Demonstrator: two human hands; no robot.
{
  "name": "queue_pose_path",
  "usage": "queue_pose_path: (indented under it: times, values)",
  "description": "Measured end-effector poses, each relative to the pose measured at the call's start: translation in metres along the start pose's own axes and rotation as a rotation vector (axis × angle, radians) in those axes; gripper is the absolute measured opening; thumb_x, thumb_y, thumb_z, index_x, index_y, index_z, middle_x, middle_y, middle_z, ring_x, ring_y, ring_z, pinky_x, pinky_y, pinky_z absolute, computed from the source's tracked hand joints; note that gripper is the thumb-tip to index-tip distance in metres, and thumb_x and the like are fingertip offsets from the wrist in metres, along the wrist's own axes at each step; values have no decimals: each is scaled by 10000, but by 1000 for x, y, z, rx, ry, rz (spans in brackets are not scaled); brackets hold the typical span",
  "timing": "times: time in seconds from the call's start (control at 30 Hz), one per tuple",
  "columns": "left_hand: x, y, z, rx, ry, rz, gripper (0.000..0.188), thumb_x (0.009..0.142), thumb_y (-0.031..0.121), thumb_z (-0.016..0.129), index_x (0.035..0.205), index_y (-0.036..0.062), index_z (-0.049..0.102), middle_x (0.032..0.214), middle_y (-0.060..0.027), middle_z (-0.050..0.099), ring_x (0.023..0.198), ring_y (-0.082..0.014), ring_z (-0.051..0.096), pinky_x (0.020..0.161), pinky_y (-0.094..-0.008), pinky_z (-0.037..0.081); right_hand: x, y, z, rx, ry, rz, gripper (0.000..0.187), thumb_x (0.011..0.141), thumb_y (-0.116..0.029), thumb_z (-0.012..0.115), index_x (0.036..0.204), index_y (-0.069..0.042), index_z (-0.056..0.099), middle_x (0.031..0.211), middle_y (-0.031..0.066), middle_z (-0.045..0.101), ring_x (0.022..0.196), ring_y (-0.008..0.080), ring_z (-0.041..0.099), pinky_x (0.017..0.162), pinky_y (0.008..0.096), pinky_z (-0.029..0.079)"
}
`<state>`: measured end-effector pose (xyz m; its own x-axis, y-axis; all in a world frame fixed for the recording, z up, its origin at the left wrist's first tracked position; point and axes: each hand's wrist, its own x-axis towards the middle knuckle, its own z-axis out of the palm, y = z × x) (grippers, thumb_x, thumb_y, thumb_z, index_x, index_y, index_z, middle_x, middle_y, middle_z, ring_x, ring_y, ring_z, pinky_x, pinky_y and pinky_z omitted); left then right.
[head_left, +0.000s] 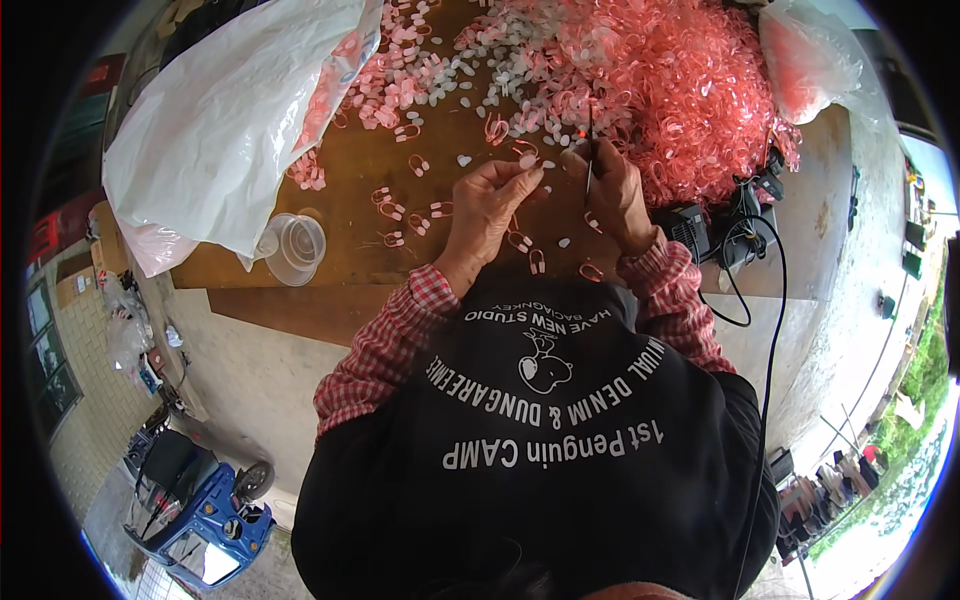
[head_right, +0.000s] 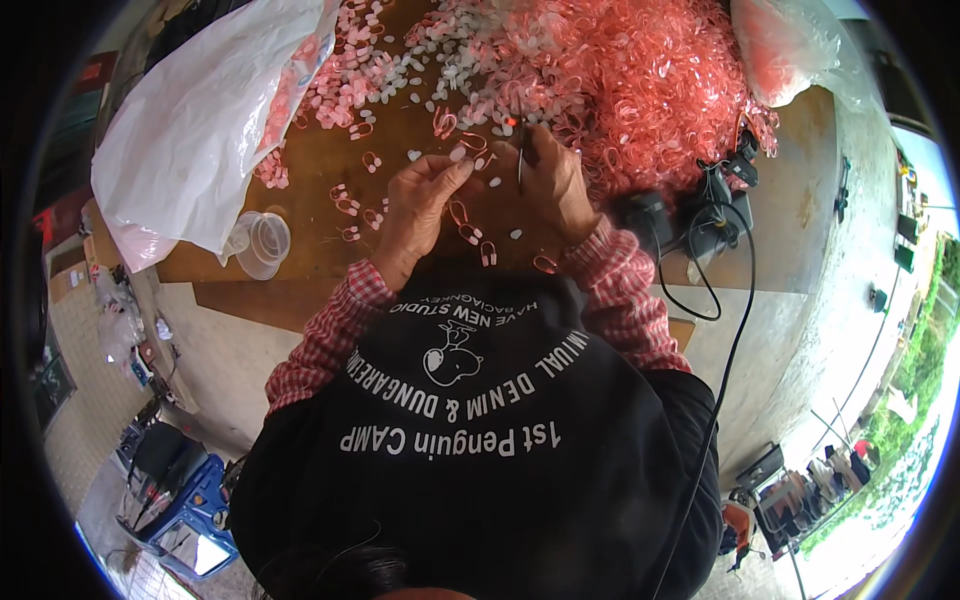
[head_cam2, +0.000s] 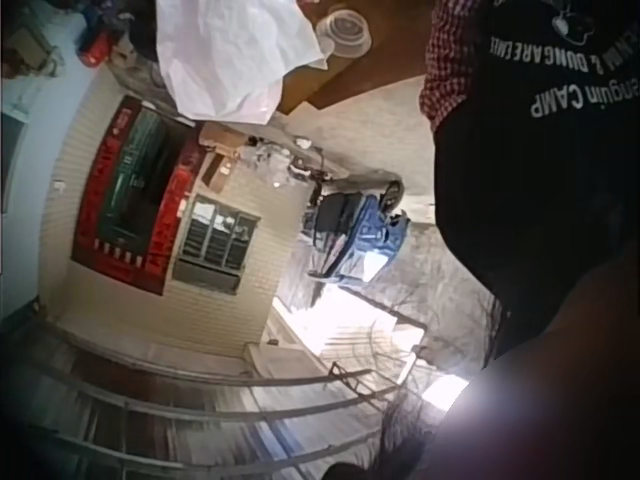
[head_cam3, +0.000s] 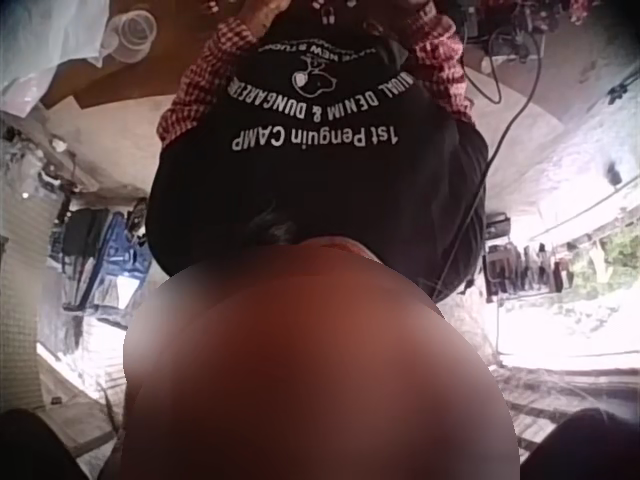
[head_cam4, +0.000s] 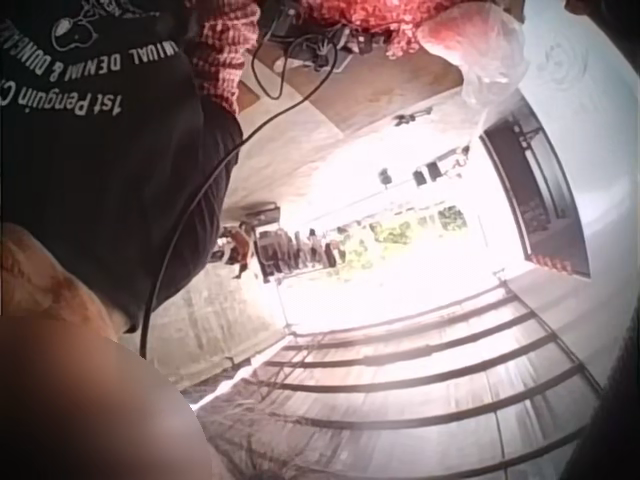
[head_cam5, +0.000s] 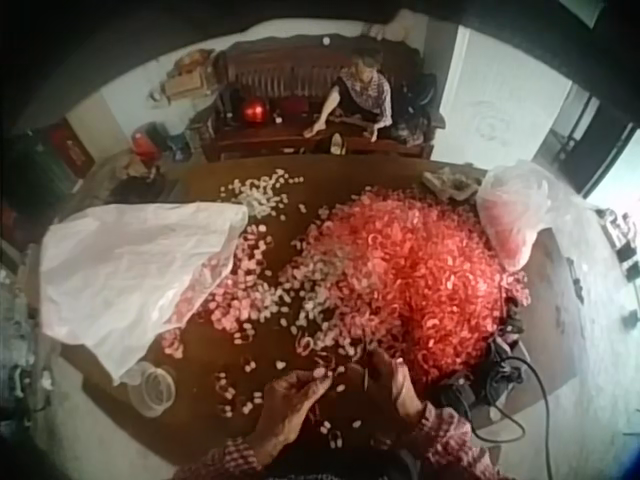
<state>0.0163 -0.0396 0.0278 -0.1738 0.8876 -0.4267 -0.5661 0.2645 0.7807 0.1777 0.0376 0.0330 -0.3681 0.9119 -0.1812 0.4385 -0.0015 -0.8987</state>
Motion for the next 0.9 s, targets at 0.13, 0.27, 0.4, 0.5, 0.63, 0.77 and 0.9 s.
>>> queue_pose_path:
  times: [0.13,0.27,0.4,0.5,0.63,0.77,0.9]
  values:
    - [9,4,-3,114,44,54,175,867,129,713,927,-22,648,886,-31,665,767,-68,610,696,-200,491,-7,18,-1,-418,41,-456,228,862,-184,657,959,-6,553,788,115,566,644,290,585,559,384,473]
    - [10,3,-4,367,4,247,156,867,137,716,894,-6,661,816,-9,639,701,-42,562,633,-188,467,-14,13,-4,-526,-18,-511,300,827,-226,681,966,-4,535,852,146,547,722,347,579,616,420,486]
    - [12,3,-6,646,-23,395,158,868,125,711,894,-21,654,808,-3,621,706,-39,553,598,-198,458,-15,12,-5,-537,-81,-489,347,801,-254,711,961,0,537,895,158,539,767,343,580,658,440,485]
    - [11,6,3,717,-19,572,152,835,86,734,851,-21,628,778,-48,607,635,-76,559,551,-224,459,-15,13,-1,-528,-67,-501,319,807,-228,695,965,2,539,882,162,538,765,351,577,670,445,479]
    - [13,3,3,776,-48,658,122,815,44,736,841,-12,631,802,-71,598,632,-131,572,553,-263,462,-14,11,3,-540,-75,-428,276,816,-198,670,955,-2,535,886,171,541,765,355,576,660,449,474]
    - [13,10,6,898,-60,687,77,846,30,691,862,-20,635,816,-85,592,677,-160,590,592,-277,469,-13,14,7,-537,-41,-480,246,835,-192,639,946,-8,518,882,173,546,747,362,577,636,462,473]
    - [15,14,7,905,-82,626,84,879,43,662,889,-35,635,801,-74,578,702,-132,589,622,-250,463,-17,4,8,-548,-77,-370,287,861,-245,630,970,-10,505,884,164,559,726,368,604,603,467,488]
